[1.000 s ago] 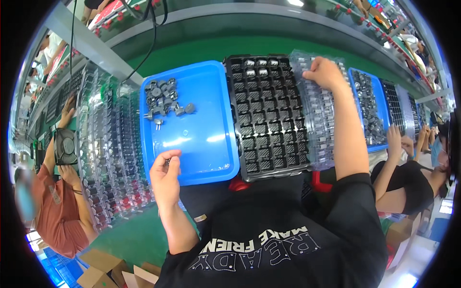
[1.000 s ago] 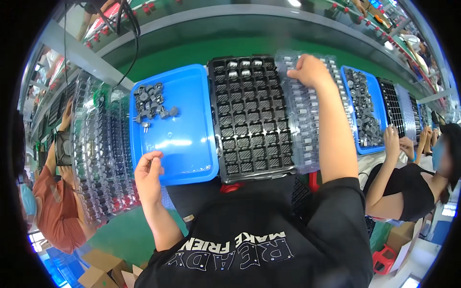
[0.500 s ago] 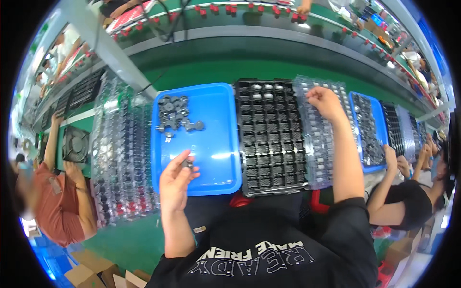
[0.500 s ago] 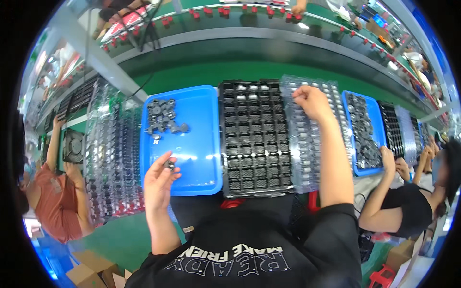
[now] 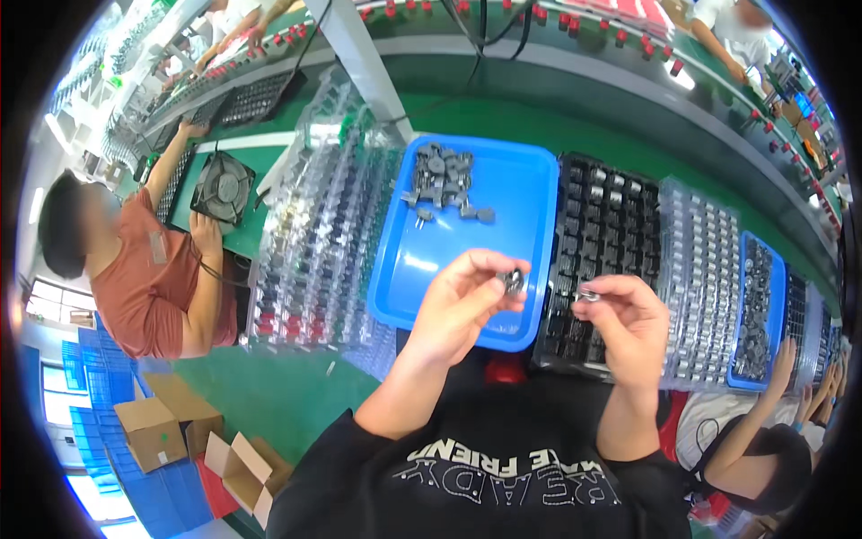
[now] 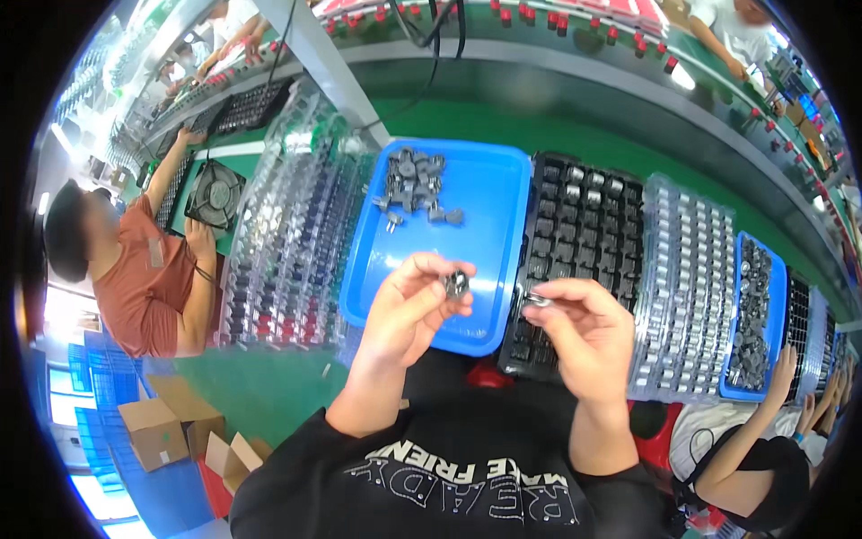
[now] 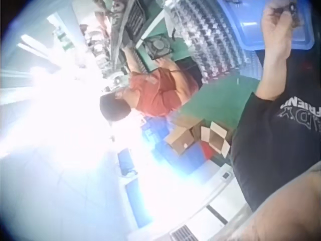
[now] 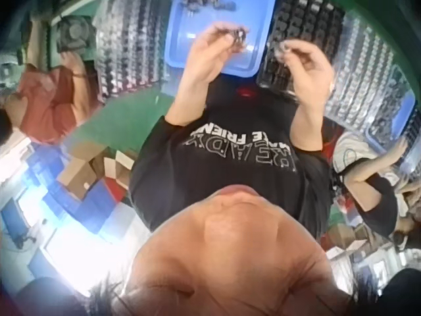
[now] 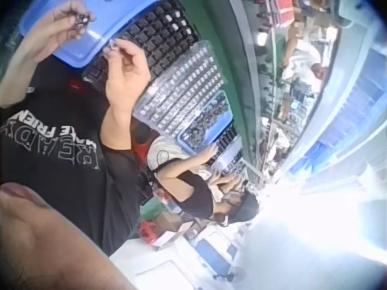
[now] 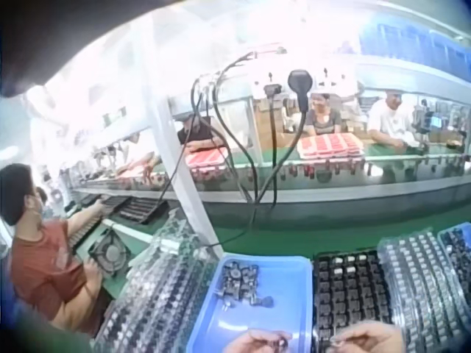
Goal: Manually assemble and sort small electronic components into plastic trays on a factory production line.
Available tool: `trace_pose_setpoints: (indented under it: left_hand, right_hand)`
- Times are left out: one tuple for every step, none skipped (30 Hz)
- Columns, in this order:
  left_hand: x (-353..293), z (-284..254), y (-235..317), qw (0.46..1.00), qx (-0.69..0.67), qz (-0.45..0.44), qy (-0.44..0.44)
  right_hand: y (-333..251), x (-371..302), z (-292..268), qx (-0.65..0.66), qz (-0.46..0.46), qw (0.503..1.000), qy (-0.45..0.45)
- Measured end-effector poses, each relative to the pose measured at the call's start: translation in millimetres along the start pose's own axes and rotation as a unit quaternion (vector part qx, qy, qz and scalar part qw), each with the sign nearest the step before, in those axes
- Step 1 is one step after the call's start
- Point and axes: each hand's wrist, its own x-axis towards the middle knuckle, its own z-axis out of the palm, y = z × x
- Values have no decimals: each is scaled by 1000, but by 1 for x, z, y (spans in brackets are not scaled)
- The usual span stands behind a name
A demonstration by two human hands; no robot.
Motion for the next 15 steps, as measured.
trace_pose_setpoints:
  left_hand:
    - [1, 3, 1, 1000, 14, 14, -2]
    - [1, 10, 5, 1000, 21, 22, -6]
    - [2, 10, 6, 999, 34, 35, -18]
    - [-1, 9, 6, 997, 43, 52, -28]
    - [-1, 13, 6, 996, 37, 68, -31]
    - [-2, 14, 5, 994, 41, 96, -44]
    - [-3, 18, 5, 993, 28, 104, -50]
    - [-3, 22, 5, 992, 15, 113, -60]
    - [-2, 22, 4, 992, 12, 108, -60]
    - [-3, 22, 3, 990, 27, 120, -63]
    - [-4, 22, 2, 988, 42, 133, -67]
    - [-4, 22, 2, 988, 41, 131, -65]
    - [-4, 23, 1, 988, 40, 131, -69]
    - [-5, 23, 0, 988, 39, 131, -72]
    - [-6, 23, -1, 988, 39, 130, -70]
  right_hand:
    - [4, -3, 12, 1, -1, 1000, -3]
    - [3, -5, 25, 1, -20, 1000, 13]
    - [4, -5, 33, -21, -42, 999, 12]
    - [5, -4, 40, -45, -64, 997, 5]
    - [5, -1, 42, -100, -122, 987, -9]
    - [5, 3, 43, -154, -180, 971, -26]
    - [4, 8, 48, -179, -237, 954, -28]
    - [5, 13, 49, -224, -285, 931, -28]
    - [6, 14, 49, -235, -287, 928, -26]
    - [6, 14, 49, -244, -289, 925, -27]
    - [7, 13, 48, -245, -286, 926, -26]
    - [7, 13, 47, -264, -302, 916, -20]
    - [8, 12, 46, -282, -318, 905, -15]
    - [7, 10, 47, -282, -316, 906, -17]
    - [6, 8, 48, -285, -308, 908, -9]
